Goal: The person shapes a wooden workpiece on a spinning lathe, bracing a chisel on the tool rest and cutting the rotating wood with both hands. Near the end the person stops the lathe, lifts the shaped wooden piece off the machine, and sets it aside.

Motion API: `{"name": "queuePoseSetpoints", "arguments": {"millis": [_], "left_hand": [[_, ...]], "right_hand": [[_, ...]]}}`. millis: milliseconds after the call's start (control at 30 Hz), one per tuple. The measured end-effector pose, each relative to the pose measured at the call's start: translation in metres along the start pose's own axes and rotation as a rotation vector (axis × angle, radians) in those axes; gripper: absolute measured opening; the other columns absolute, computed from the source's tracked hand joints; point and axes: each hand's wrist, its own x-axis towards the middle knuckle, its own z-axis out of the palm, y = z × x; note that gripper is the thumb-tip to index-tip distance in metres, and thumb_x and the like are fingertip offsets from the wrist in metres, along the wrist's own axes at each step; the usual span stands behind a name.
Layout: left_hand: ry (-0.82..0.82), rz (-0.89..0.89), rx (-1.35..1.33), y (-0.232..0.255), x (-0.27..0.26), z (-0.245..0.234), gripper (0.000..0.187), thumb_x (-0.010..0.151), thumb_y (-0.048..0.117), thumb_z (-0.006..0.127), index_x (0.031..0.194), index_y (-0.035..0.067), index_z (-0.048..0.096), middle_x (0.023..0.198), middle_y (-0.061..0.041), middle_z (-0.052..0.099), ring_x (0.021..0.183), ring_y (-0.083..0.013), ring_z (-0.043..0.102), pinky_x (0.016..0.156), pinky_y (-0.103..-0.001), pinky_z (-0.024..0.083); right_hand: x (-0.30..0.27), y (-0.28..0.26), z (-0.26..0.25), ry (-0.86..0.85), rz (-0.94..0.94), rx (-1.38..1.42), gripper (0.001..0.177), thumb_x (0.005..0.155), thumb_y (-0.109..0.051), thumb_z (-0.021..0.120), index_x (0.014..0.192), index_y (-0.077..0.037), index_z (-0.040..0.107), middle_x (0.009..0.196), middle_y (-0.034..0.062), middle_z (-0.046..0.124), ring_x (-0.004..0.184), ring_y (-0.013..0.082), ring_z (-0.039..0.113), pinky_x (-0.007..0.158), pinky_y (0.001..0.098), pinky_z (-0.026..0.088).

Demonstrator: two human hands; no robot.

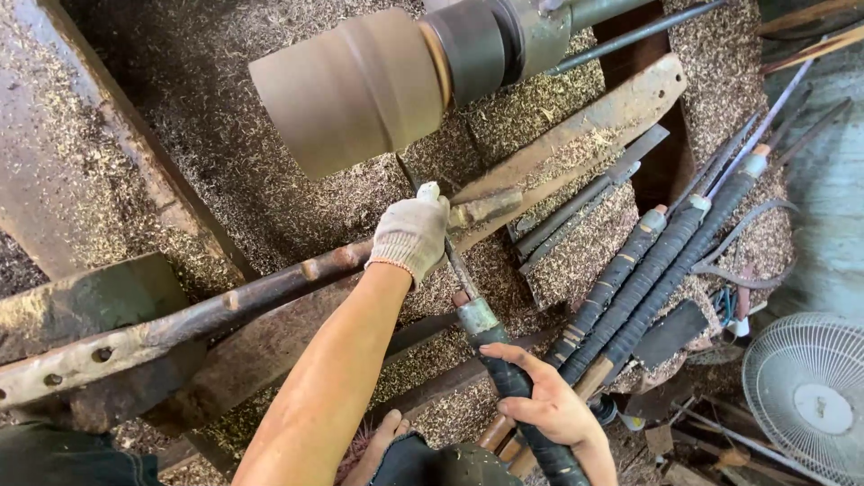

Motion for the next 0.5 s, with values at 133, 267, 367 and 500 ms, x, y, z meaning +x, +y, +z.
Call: {"name": "queuePoseSetpoints", "arguments": {"millis": [133,267,367,500], "left_hand": [[0.106,-0.117,-0.249,0.001,-0.004,0.0,0.027,0.11,0.024,0.044,0.121,0.003,0.057,0.099,-0.023,0.071,0.093,-0.0394,0.07,0.083,-0.048,0.057],[0.017,-0.049,-0.032,0.005,-0.003,-0.005,0.022,0.1,0.016,0.052,0.116,0.005,0.063,0.107,-0.02,0.071,0.096,-0.034,0.072,0.083,-0.044,0.062],[-0.08,-0.129,-0.097,0.008,-0.006,-0.015,0.028,0.104,0.02,0.046,0.12,0.004,0.062,0.108,-0.02,0.071,0.097,-0.0342,0.072,0.084,-0.043,0.062],[-0.056,-0.136,-0.125,0.008,-0.009,-0.016,0.033,0.108,0.025,0.04,0.122,0.004,0.062,0.109,-0.02,0.07,0.099,-0.0364,0.072,0.087,-0.045,0.06]], "right_hand": [[0.003,-0.007,-0.017,-0.031,0.057,-0.05,0.075,0.074,0.005,0.072,0.145,-0.009,0.054,0.083,0.0021,0.057,0.066,0.0105,0.057,0.059,0.0259,0.051],[0.005,-0.007,-0.036,-0.049,0.096,-0.061,0.075,0.074,0.004,0.073,0.145,-0.01,0.052,0.081,0.0037,0.057,0.065,0.0121,0.061,0.06,0.0277,0.054],[0.007,-0.009,-0.04,-0.05,0.105,-0.057,0.075,0.074,0.003,0.073,0.145,-0.01,0.052,0.081,0.0043,0.057,0.065,0.0122,0.061,0.06,0.0278,0.054],[0.005,-0.007,-0.022,-0.002,0.105,-0.076,0.075,0.072,0.003,0.073,0.143,-0.011,0.054,0.081,0.0033,0.057,0.063,0.012,0.061,0.058,0.0281,0.055]]}}
